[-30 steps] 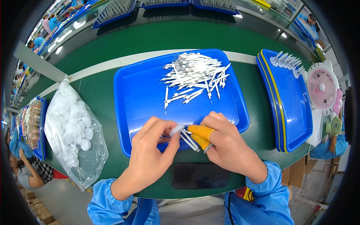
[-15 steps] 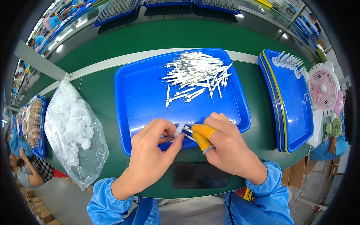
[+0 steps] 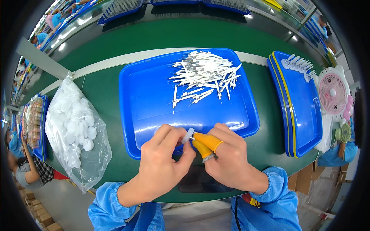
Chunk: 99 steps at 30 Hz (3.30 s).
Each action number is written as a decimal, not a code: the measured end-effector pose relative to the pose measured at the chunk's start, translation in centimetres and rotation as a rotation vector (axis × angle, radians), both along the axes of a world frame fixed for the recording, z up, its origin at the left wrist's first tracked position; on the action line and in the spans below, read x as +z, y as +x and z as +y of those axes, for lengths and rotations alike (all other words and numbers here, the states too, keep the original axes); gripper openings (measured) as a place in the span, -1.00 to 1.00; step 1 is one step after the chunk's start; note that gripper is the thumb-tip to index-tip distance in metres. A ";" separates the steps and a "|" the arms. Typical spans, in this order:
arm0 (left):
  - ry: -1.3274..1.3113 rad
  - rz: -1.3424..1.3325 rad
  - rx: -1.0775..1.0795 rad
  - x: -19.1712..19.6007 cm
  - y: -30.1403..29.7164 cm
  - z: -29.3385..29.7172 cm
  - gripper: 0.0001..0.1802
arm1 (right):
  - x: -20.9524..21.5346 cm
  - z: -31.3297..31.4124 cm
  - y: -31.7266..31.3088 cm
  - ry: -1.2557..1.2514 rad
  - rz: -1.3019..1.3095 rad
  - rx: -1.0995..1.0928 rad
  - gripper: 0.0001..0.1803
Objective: The person inserts white plastic rods into white circular plastic bases using a yellow tool. The person works at a green table in a factory setting, picking up components from a blue tray and placing the assembled units into a separate blue tray.
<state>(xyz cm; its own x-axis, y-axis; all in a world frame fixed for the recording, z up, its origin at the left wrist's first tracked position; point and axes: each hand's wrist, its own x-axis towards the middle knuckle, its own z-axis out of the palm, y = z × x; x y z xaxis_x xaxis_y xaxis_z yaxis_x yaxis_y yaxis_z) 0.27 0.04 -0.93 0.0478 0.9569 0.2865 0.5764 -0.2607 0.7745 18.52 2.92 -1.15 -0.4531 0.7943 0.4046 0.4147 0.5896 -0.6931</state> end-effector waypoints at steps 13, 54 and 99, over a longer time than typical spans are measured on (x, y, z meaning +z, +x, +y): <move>-0.114 -0.109 0.118 0.4 -1.5 1.5 -0.82 | -1.2 7.8 0.5 0.185 -0.341 -0.083 -0.80; -0.145 -0.057 0.010 0.6 -0.6 0.8 -0.83 | 0.4 1.4 1.2 -0.027 -0.156 0.139 -0.58; -0.131 -0.498 -0.096 1.2 -0.8 0.6 -0.42 | 2.3 0.3 1.8 0.127 0.034 0.041 -0.38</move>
